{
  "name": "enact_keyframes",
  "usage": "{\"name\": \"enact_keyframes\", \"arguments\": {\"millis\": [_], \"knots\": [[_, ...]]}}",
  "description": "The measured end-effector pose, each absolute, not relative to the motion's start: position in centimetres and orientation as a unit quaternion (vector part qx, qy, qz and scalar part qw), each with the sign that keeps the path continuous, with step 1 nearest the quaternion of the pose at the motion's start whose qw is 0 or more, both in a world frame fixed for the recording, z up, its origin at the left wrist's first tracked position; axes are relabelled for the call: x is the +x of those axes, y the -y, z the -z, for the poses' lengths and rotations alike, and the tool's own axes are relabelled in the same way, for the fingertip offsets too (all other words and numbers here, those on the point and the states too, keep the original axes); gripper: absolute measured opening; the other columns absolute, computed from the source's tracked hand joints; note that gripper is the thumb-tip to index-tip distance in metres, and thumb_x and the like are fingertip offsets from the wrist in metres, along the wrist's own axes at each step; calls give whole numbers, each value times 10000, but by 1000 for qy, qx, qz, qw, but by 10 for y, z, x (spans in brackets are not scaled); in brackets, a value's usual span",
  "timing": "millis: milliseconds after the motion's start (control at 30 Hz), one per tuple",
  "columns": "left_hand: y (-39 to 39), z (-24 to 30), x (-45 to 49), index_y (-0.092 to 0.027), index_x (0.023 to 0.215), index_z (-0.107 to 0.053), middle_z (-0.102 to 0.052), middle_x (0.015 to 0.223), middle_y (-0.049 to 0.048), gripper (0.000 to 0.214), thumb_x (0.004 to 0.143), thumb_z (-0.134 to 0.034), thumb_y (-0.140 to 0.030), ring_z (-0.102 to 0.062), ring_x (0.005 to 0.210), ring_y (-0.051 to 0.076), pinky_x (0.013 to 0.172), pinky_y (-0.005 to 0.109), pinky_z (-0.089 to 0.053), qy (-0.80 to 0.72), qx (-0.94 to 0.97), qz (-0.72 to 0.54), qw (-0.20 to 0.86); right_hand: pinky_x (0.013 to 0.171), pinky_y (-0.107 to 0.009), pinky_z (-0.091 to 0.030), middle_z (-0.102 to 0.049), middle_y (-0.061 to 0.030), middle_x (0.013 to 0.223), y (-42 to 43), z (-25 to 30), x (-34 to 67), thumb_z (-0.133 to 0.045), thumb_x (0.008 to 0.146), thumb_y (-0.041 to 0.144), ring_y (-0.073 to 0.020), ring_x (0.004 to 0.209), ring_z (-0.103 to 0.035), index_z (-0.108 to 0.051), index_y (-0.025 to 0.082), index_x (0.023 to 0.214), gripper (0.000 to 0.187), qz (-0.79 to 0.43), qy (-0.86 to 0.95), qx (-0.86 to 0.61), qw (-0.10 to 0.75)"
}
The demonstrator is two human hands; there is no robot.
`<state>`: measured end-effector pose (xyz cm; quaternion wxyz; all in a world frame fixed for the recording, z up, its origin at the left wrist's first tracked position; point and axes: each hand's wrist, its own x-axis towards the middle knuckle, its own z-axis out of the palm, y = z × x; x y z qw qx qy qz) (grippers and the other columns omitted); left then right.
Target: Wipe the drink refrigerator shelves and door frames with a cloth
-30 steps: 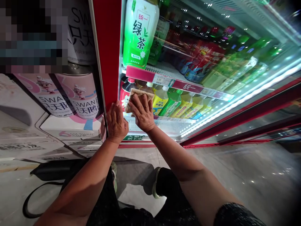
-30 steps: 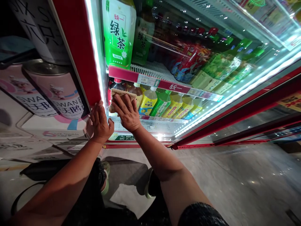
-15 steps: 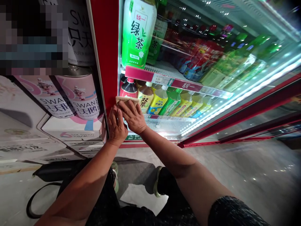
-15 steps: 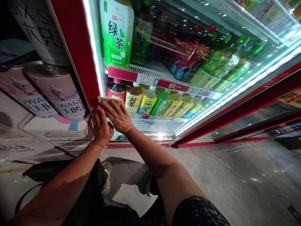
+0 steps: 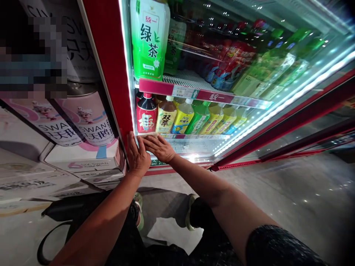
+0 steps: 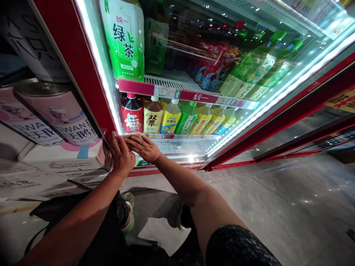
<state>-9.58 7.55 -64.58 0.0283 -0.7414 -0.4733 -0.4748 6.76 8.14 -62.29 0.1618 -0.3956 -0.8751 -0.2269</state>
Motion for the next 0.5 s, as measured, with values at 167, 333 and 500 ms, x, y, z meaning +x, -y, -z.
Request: {"name": "enact_keyframes", "arguments": {"millis": [167,333,500], "knots": [[-68,654,-84,-50,1608,-228,-134,1685,319,850,819,-543,-105,-1,1596,384,1268,659,-185,452,-763,461,18,1296,-409,-276,-535,29,1576,-67,626,95,-448,1020,168,-150,1514,-417,-427,355,1569,580,226,846,-451,173],[-70,660,-73,-20,1619,-159,-113,1680,336,923,796,-567,-114,31,1588,396,1279,664,-147,454,-765,456,17,1303,-429,-272,-513,51,1592,-73,627,76,-470,1027,290,-192,1550,-358,-371,381,1600,588,218,835,-478,163],[-68,660,-70,-46,1641,-39,-49,1682,341,990,819,-586,-124,71,1582,404,1264,693,-155,449,-774,446,38,1303,-389,-250,-556,75,1553,-67,626,103,-424,1039,196,-123,1490,-443,-421,403,1562,563,223,848,-454,157]]}}
